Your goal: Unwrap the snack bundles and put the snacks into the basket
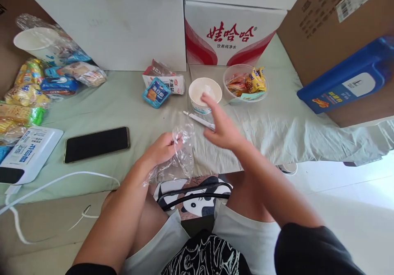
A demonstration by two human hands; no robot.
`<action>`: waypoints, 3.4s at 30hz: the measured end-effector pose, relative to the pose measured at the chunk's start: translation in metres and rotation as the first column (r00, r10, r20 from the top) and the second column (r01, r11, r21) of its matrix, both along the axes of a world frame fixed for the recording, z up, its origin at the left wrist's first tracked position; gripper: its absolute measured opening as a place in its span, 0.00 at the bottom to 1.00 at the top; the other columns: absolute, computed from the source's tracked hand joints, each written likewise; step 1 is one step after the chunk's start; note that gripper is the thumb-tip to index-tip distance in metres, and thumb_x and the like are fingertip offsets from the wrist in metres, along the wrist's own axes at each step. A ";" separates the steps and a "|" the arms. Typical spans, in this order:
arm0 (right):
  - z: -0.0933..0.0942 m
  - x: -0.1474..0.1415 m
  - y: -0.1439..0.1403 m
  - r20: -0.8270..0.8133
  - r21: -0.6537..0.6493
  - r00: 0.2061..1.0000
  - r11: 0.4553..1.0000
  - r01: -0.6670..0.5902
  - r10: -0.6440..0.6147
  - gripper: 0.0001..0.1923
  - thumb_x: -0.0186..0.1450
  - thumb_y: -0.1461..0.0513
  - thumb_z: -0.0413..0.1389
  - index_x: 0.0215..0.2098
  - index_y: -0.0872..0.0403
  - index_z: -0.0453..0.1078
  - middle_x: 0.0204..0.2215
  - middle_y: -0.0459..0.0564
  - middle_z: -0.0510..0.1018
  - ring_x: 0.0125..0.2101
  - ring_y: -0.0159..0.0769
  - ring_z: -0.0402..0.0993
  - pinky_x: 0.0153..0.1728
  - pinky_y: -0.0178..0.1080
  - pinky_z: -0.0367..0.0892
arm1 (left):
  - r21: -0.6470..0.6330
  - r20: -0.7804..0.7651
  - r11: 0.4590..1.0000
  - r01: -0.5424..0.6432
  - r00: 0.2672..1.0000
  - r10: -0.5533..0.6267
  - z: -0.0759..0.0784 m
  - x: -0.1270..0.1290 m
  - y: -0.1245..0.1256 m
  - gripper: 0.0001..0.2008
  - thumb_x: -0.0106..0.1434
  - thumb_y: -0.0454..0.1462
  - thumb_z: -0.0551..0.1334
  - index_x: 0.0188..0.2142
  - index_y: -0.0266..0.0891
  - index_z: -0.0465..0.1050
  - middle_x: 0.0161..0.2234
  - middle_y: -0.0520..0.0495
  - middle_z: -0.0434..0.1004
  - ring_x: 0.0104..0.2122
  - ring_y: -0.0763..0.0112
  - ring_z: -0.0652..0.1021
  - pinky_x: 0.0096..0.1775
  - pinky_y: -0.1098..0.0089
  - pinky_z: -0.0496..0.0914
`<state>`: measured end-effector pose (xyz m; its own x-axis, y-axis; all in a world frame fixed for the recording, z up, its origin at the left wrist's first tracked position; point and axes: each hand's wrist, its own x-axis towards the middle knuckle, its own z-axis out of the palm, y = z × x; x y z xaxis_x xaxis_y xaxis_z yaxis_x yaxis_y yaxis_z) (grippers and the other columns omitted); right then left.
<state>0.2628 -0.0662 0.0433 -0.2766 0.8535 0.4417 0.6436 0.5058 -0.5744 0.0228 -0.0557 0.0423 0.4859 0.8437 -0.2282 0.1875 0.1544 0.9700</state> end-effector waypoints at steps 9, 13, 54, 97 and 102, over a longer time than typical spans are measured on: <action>-0.020 -0.037 -0.036 -0.139 0.070 0.985 0.991 0.114 -0.103 0.05 0.61 0.62 0.58 0.29 0.48 0.67 0.54 0.51 0.79 0.61 0.51 0.72 0.62 0.60 0.67 | -0.145 0.121 0.922 -0.360 0.918 0.377 -0.007 -0.016 0.010 0.12 0.56 0.32 0.65 0.18 0.38 0.67 0.17 0.55 0.58 0.19 0.78 0.60 0.22 0.75 0.50; -0.027 -0.021 -0.026 -0.191 0.035 0.912 0.926 0.376 -0.363 0.05 0.60 0.65 0.58 0.29 0.48 0.66 0.47 0.53 0.79 0.49 0.47 0.78 0.52 0.55 0.74 | -0.317 0.225 0.739 -0.595 0.710 0.668 -0.004 -0.019 0.025 0.12 0.54 0.33 0.66 0.19 0.39 0.64 0.17 0.56 0.58 0.16 0.80 0.58 0.17 0.76 0.49; -0.045 0.010 -0.035 0.168 -0.101 0.968 0.974 0.203 -0.185 0.09 0.58 0.69 0.50 0.27 0.54 0.72 0.71 0.52 0.66 0.73 0.64 0.50 0.60 0.66 0.58 | 0.681 -0.279 0.658 -0.320 0.717 0.638 -0.053 -0.036 0.028 0.26 0.61 0.37 0.65 0.60 0.42 0.69 0.59 0.36 0.70 0.62 0.53 0.73 0.65 0.49 0.68; -0.003 0.006 -0.035 -0.044 -0.395 0.998 0.917 -0.054 0.039 0.26 0.73 0.50 0.46 0.23 0.51 0.73 0.16 0.45 0.67 0.18 0.31 0.61 0.26 0.38 0.57 | 0.039 0.243 0.793 -0.609 0.775 0.583 0.003 -0.041 -0.004 0.16 0.67 0.47 0.65 0.32 0.43 0.62 0.31 0.52 0.84 0.10 0.86 0.55 0.14 0.74 0.42; -0.018 0.014 -0.030 0.228 -0.298 0.974 0.951 0.079 -0.009 0.25 0.74 0.50 0.47 0.25 0.51 0.73 0.16 0.48 0.68 0.21 0.37 0.66 0.28 0.41 0.58 | 0.012 0.325 0.824 -0.567 0.781 0.533 0.011 -0.046 -0.006 0.18 0.62 0.49 0.68 0.31 0.44 0.62 0.21 0.55 0.77 0.08 0.84 0.54 0.13 0.75 0.44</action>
